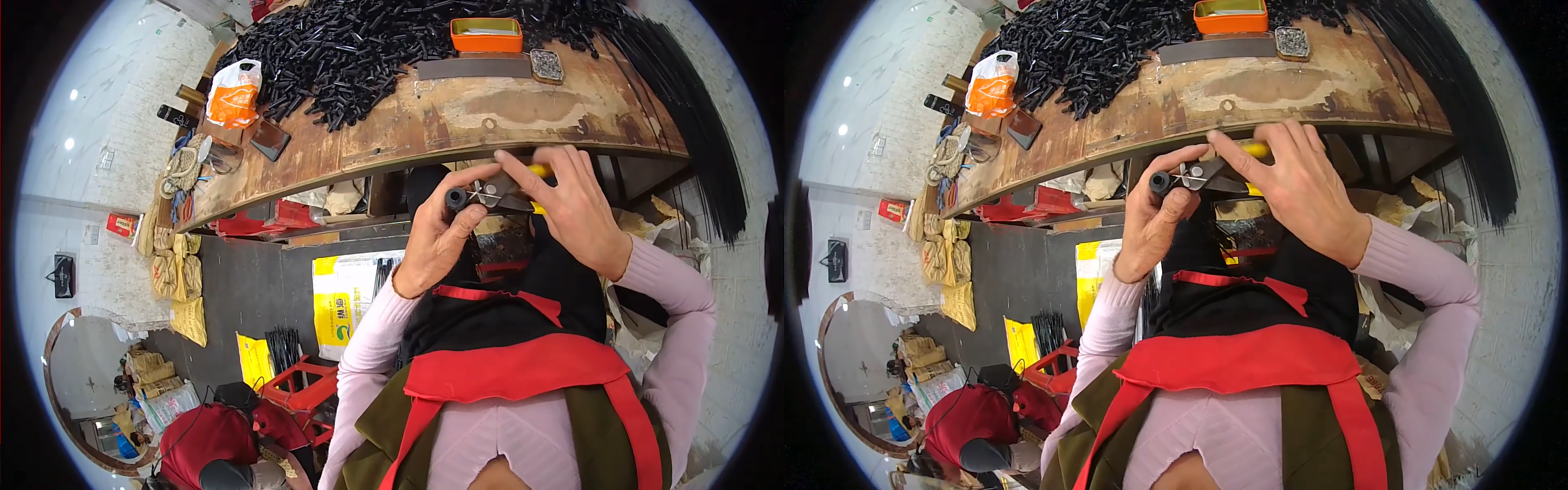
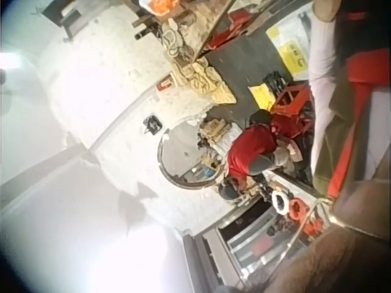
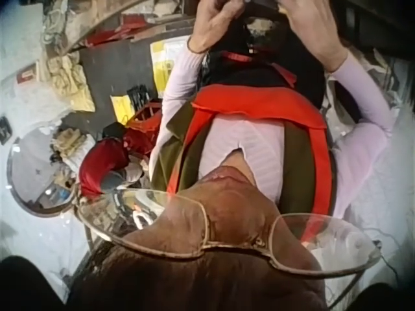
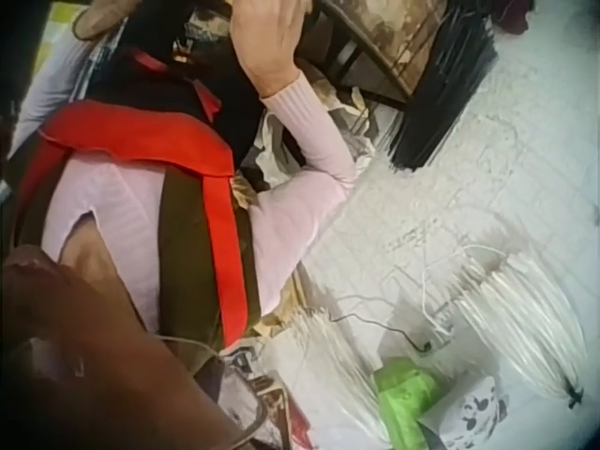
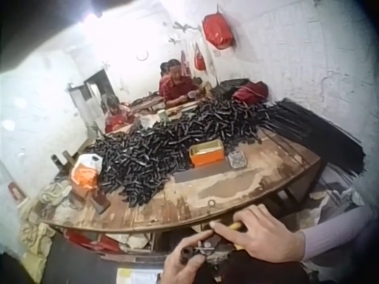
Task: Assembling bundles of black rods into plastic clips using pliers and a template.
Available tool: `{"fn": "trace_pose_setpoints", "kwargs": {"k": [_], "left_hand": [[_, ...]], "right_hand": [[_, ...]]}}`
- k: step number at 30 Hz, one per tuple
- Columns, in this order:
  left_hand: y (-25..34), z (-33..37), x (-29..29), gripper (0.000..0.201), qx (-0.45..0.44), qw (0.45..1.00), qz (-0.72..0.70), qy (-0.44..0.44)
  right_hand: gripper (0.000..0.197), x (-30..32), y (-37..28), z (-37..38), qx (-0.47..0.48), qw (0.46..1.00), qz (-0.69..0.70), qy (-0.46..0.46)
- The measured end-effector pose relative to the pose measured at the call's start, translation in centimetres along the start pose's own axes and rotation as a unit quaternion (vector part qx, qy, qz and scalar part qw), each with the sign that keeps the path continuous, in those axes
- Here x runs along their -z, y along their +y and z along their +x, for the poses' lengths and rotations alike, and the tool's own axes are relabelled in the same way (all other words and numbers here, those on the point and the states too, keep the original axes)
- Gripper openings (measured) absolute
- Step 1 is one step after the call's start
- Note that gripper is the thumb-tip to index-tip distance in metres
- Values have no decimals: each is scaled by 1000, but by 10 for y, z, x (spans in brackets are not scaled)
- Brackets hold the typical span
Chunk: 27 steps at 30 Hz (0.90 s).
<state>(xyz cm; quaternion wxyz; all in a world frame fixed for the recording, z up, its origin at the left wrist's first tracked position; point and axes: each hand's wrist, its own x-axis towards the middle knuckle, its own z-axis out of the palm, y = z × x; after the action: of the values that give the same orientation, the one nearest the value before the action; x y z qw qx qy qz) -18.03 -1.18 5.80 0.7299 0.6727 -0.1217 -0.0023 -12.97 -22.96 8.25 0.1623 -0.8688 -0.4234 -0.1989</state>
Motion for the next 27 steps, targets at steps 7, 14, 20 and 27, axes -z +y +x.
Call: {"fn": "trace_pose_setpoints", "kwargs": {"k": [7, 14, 20, 27], "left_hand": [[9, 0, -1, 49, -41, 993, 70, -82], [12, -4, 0, 49, 21, 987, 43, -151], [12, 13, -4, 45, 50, 996, 17, -66], [7, 11, 0, 64, 52, 977, 26, -203]], "right_hand": [[53, 45, 26, 4, 106, 979, 53, -164], [58, 52, 5, -12, -159, 845, 397, -322], [44, 43, 22, -5, 67, 994, 86, 3], [41, 49, 14, -19, -215, 739, 486, -414]]}}
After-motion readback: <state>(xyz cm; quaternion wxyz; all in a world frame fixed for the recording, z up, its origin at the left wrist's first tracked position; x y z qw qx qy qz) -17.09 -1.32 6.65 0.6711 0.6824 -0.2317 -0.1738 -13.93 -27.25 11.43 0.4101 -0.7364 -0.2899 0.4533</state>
